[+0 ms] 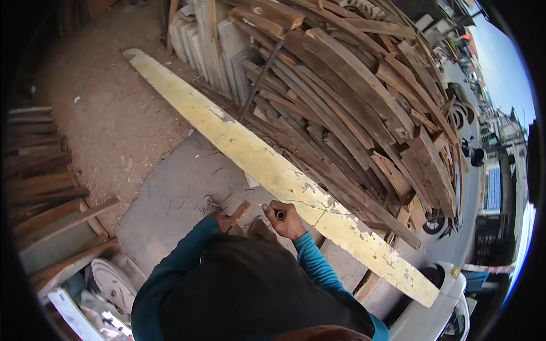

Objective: The person uses a hammer to remove nails from a long wooden board and several smaller wooden blocks, placing the boards on a wooden workbench to leverage the hammer.

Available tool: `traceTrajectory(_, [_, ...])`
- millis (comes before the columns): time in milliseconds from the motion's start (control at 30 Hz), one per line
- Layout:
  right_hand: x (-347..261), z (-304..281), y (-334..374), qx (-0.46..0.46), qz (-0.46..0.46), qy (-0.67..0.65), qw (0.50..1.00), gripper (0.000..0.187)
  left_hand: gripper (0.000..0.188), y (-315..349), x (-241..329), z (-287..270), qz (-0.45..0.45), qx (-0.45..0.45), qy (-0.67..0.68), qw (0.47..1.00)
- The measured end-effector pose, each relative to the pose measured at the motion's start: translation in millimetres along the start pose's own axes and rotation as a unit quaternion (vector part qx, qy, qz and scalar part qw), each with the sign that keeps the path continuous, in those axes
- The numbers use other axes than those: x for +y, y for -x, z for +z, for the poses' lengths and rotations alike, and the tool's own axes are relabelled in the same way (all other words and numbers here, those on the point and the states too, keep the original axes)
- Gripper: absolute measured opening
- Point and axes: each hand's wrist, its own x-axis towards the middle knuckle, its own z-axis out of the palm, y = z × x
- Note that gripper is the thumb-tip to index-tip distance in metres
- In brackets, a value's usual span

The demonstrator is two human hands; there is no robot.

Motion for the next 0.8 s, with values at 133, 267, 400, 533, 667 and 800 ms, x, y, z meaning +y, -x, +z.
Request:
traceTrajectory(133, [14, 6, 12, 0.094, -0.063, -0.171, 0.979, 0.043, 0.073, 95, -7, -14, -0.030, 0.178, -0.029, 0.983])
traceTrajectory(267, [50, 4, -4, 0.142, -0.038, -0.153, 0.977, 0.036, 0.069, 129, -41, 15, -0.015, 0.344, 0.087, 0.935])
traceTrajectory(400, [179, 5, -97, 0.106, -0.111, -0.042, 0.987, 0.026, 0.070, 174, -75, 46, -0.060, 0.450, 0.207, 0.867])
traceTrajectory(533, [226, 42, -159, 0.128, -0.121, 0.104, 0.979, 0.040, 0.071, 194, -114, 25, -0.185, 0.414, 0.172, 0.874])
traceTrajectory(667, [189, 61, -166, 0.173, -0.069, 0.280, 0.942, 0.032, 0.054, 181, -160, -16, -0.134, 0.463, 0.174, 0.859])
traceTrajectory(800, [177, 101, -159, 0.176, -0.267, 0.187, 0.929, 0.035, 0.046, 143, -260, -48, 0.019, 0.566, -0.017, 0.824])
